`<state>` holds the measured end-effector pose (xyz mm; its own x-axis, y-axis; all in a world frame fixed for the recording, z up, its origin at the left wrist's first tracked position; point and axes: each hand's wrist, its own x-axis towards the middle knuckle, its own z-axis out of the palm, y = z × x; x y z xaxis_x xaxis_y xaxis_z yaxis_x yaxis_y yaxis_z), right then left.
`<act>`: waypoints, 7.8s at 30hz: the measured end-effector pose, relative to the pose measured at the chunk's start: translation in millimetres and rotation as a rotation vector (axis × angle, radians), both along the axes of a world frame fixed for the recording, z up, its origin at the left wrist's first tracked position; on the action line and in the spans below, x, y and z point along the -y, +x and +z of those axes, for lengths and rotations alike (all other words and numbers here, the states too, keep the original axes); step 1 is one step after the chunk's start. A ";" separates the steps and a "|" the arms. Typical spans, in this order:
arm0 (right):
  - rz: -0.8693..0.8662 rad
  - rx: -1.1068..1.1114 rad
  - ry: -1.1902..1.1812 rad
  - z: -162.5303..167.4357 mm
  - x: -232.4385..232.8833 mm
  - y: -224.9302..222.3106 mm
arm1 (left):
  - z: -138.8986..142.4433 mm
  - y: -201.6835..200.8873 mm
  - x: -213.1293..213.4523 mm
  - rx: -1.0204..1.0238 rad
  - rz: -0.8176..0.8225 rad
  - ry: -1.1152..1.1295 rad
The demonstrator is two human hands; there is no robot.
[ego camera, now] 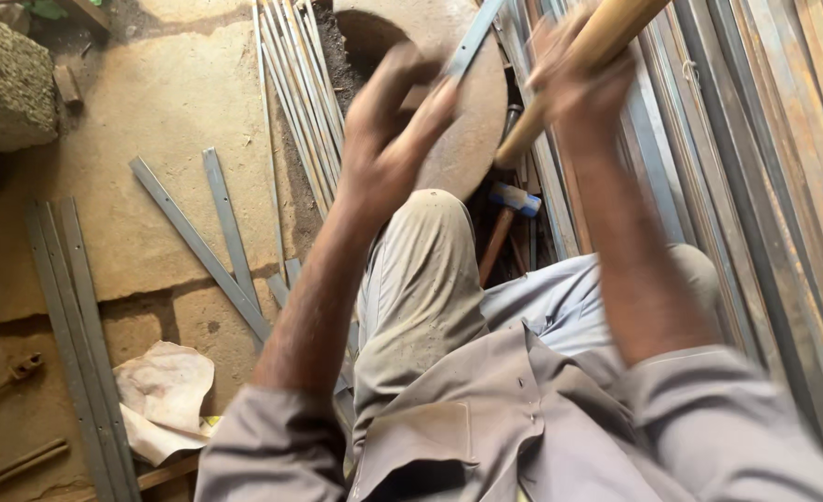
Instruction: The person sits on the floor and repeatedly hammers metal bars on an anvil to shape them. They pick up bars from the floor, position them on the anvil, and strike them with a hammer, occasionally inspecting the bars before continuing.
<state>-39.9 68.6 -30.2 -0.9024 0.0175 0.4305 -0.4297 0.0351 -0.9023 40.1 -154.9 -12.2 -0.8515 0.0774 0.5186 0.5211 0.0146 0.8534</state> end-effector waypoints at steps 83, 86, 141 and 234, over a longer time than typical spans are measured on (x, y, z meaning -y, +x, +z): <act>0.167 -0.239 1.116 -110.7 7.0 3.2 | -280.1 79.3 59.4 0.539 0.601 -1.306; 0.242 -0.147 0.577 -93.5 2.0 10.3 | -281.0 92.0 70.1 0.526 0.609 -1.322; -0.266 -0.434 1.122 105.0 -34.5 150.3 | -25.6 -51.2 -168.6 0.788 -0.675 1.205; 0.086 -0.179 0.533 -71.4 6.5 9.1 | -252.9 40.8 85.0 0.514 0.500 -1.298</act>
<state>-30.8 62.2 -101.6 -0.8030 -0.3142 0.5065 -0.5960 0.4235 -0.6822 80.8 -239.9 -265.2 -0.9931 -0.1095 -0.0412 -0.1153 0.9752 0.1888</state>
